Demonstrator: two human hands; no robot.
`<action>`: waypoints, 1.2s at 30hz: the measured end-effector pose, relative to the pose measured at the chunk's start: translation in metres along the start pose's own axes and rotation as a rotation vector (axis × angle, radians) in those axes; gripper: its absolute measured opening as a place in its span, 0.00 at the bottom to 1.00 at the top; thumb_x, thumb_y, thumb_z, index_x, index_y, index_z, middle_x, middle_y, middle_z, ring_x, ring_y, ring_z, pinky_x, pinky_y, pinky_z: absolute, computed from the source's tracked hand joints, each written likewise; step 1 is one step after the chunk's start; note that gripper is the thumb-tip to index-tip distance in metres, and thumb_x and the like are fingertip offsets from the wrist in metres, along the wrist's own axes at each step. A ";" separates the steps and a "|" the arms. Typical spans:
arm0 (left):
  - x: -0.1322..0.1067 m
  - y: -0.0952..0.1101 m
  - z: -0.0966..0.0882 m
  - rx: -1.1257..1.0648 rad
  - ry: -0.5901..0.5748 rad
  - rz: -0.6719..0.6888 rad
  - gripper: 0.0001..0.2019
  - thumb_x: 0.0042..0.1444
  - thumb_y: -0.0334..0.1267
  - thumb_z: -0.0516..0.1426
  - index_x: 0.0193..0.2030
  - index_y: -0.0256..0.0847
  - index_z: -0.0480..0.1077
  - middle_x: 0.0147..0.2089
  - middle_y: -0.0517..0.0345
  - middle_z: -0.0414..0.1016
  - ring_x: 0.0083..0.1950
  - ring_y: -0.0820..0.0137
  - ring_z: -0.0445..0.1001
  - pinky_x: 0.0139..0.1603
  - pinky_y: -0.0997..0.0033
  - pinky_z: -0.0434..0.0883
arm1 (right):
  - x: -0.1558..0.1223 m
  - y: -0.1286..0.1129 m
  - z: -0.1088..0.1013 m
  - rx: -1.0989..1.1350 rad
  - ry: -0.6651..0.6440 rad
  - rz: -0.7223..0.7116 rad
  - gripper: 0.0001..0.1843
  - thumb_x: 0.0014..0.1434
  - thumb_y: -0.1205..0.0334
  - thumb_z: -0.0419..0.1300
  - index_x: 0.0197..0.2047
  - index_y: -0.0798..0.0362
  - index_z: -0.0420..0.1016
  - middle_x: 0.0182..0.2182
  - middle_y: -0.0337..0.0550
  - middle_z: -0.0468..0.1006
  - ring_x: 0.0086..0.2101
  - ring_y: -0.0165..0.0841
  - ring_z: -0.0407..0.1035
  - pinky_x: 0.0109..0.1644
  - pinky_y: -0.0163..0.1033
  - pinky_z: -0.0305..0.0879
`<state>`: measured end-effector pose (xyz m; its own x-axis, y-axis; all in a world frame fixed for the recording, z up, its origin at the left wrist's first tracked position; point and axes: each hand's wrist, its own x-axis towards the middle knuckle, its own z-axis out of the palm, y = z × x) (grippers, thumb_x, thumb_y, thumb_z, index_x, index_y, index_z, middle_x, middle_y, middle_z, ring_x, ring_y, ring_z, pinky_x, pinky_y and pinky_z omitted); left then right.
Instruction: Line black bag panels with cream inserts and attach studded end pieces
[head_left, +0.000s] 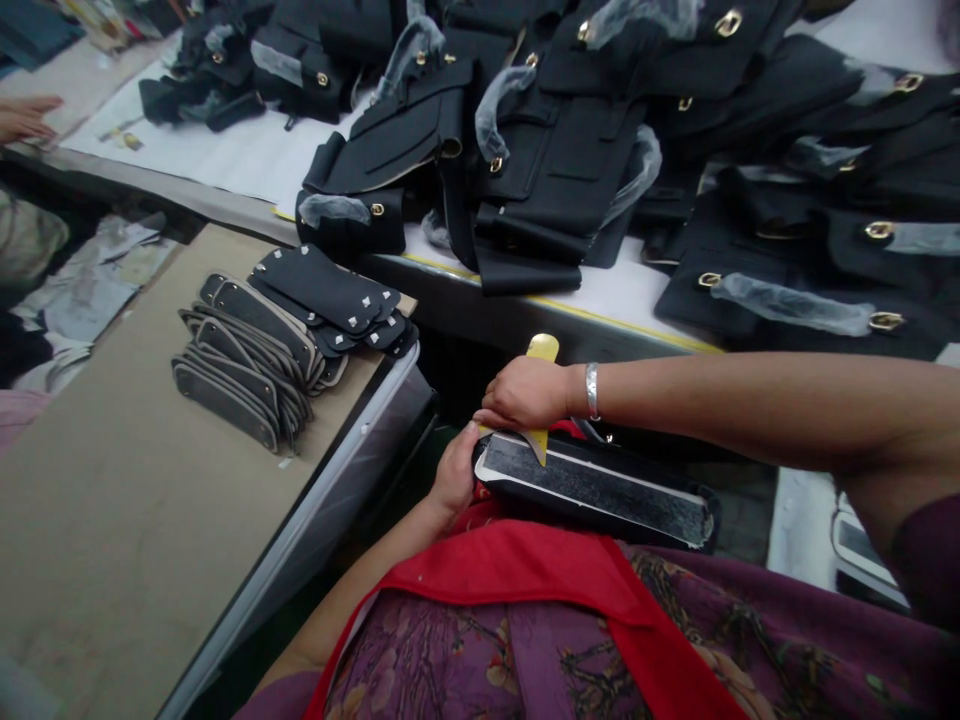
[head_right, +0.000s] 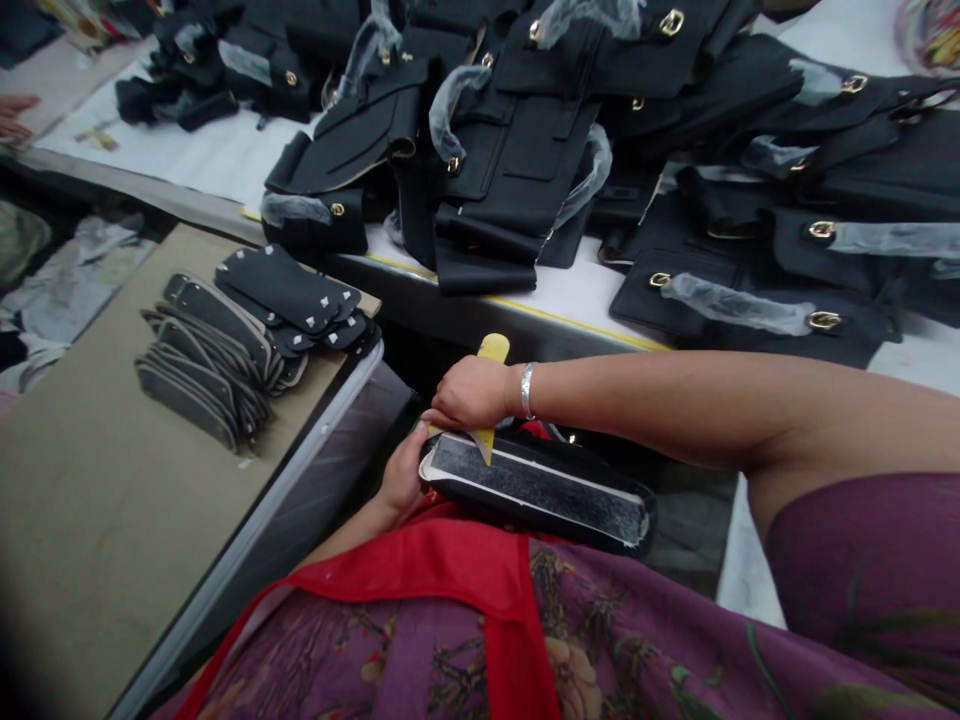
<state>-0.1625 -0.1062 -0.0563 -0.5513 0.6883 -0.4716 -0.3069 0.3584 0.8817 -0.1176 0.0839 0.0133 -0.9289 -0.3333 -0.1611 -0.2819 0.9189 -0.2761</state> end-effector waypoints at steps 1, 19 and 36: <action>0.000 0.001 0.000 -0.007 -0.004 0.016 0.24 0.57 0.55 0.48 0.44 0.35 0.72 0.44 0.51 0.77 0.48 0.62 0.72 0.50 0.65 0.67 | -0.002 -0.002 0.001 0.013 -0.005 0.028 0.31 0.66 0.50 0.37 0.32 0.55 0.77 0.31 0.49 0.79 0.30 0.34 0.70 0.32 0.38 0.53; 0.015 0.030 0.005 -0.100 -0.351 0.016 0.15 0.52 0.47 0.59 0.40 0.37 0.71 0.35 0.59 0.73 0.35 0.73 0.70 0.38 0.75 0.65 | -0.038 -0.038 0.005 0.114 -0.080 0.560 0.40 0.62 0.40 0.33 0.35 0.59 0.80 0.31 0.58 0.78 0.37 0.45 0.74 0.37 0.42 0.63; -0.009 0.071 -0.047 0.129 -0.524 -0.220 0.27 0.55 0.57 0.52 0.58 0.46 0.63 0.62 0.44 0.61 0.40 0.62 0.75 0.44 0.55 0.69 | -0.136 -0.097 -0.036 0.452 0.062 1.036 0.30 0.63 0.45 0.42 0.36 0.60 0.76 0.36 0.58 0.77 0.35 0.40 0.70 0.39 0.40 0.62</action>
<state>-0.2157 -0.1166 0.0098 -0.0176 0.7975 -0.6031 -0.2555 0.5795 0.7739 0.0274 0.0478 0.0960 -0.6785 0.5668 -0.4672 0.7312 0.5818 -0.3561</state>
